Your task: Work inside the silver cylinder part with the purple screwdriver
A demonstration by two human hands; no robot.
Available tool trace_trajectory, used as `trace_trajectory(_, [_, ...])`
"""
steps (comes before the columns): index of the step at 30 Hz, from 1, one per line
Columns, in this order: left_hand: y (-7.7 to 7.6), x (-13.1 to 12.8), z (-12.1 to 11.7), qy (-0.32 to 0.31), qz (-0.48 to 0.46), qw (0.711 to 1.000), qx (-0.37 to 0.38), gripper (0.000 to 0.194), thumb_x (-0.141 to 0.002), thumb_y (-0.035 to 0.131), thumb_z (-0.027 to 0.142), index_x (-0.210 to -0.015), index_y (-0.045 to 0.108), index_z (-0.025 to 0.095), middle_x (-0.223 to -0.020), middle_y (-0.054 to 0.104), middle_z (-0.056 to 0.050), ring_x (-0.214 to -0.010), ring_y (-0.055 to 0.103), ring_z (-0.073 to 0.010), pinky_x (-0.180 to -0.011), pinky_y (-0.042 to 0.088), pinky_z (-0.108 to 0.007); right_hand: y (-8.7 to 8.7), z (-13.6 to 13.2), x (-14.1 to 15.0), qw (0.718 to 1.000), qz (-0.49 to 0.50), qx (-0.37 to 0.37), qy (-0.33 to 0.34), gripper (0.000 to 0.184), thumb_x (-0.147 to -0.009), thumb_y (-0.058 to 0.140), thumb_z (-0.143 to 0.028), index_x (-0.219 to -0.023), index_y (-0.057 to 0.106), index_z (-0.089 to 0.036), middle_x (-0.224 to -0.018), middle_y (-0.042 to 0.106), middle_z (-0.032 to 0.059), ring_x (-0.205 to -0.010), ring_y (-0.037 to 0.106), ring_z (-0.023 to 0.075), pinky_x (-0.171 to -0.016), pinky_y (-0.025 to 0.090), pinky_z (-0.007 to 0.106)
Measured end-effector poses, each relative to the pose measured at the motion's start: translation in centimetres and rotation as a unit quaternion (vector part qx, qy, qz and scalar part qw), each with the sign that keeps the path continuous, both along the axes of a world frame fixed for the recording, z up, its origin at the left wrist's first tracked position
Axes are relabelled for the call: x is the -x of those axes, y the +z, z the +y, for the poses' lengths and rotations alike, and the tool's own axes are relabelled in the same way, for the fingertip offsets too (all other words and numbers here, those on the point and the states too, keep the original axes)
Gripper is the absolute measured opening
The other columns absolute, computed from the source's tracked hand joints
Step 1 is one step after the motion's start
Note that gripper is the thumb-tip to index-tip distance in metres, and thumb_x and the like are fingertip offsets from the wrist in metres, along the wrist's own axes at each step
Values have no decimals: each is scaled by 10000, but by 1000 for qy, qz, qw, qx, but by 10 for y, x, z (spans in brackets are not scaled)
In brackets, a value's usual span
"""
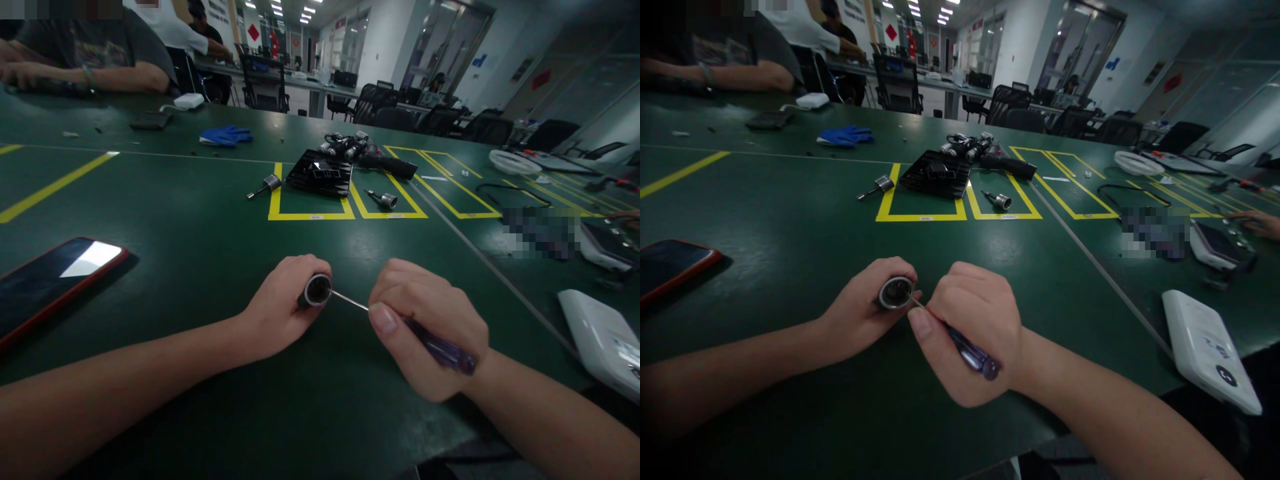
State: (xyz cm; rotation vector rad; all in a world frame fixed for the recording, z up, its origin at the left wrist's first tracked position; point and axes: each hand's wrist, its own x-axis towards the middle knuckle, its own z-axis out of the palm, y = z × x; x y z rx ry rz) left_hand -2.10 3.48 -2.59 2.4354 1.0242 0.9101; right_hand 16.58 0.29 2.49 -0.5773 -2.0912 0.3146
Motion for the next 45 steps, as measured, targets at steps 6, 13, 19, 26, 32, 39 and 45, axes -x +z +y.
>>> trace_trajectory(6, [-1, 1, 0, -9, 0, 1000, -6, 150, -782, 539, 146, -901, 471, 207, -848, 557, -4, -782, 528, -166, -708, 427, -316, 0, -1, -2, 1000, 14, 3, -5, 163, -789, 449, -86, -653, 458, -176, -537, 497, 15, -502, 461, 109, -508, 375, 290])
trace_trajectory(13, [2, -1, -2, -5, 15, 1000, 3, 114, -791, 517, 136, -884, 471, 182, -849, 552, -11, -802, 508, -159, -726, 400, -308, -2, -2, -2, 998, 55, 39, -17, 178, -796, 457, -108, -630, 473, -169, -515, 451, -2, -488, 430, 105, -500, 354, 285])
trace_trajectory(19, [5, 0, -2, -15, 35, 999, 5, 118, -787, 524, 126, -879, 470, 177, -848, 558, -10, -792, 503, -154, -731, 389, -306, 1, -5, -1, 997, 62, 52, -15, 183, -789, 471, -110, -619, 466, -176, -518, 458, 4, -490, 440, 111, -498, 348, 292])
trace_trajectory(26, [3, 0, -2, -27, 39, 999, -11, 121, -776, 526, 98, -867, 479, 163, -846, 556, -15, -787, 495, -153, -727, 378, -303, 2, -6, -1, 996, 62, 60, -5, 196, -784, 457, -92, -608, 461, -179, -504, 449, 0, -475, 431, 106, -491, 344, 292])
trace_trajectory(32, [4, -2, -1, -27, 24, 999, -10, 127, -765, 526, 85, -862, 487, 157, -830, 553, -11, -778, 500, -150, -723, 378, -301, -2, -5, 1, 996, 62, 58, 3, 182, -774, 470, -95, -612, 455, -176, -510, 443, -6, -482, 424, 100, -491, 344, 283])
trace_trajectory(39, [5, -2, -2, -12, 31, 999, 9, 93, -768, 505, 128, -852, 497, 165, -830, 573, -15, -774, 514, -155, -720, 393, -307, -3, -4, 1, 996, 52, 67, 1, 174, -798, 462, -116, -635, 466, -178, -528, 471, 2, -498, 439, 107, -506, 363, 287])
trace_trajectory(45, [5, -2, -1, -30, 32, 999, -15, 94, -746, 500, 117, -826, 491, 165, -822, 576, -19, -758, 517, -157, -712, 391, -306, -5, -1, 2, 998, 19, 60, 17, 165, -794, 455, -86, -656, 461, -176, -549, 483, 9, -520, 460, 110, -523, 376, 289])
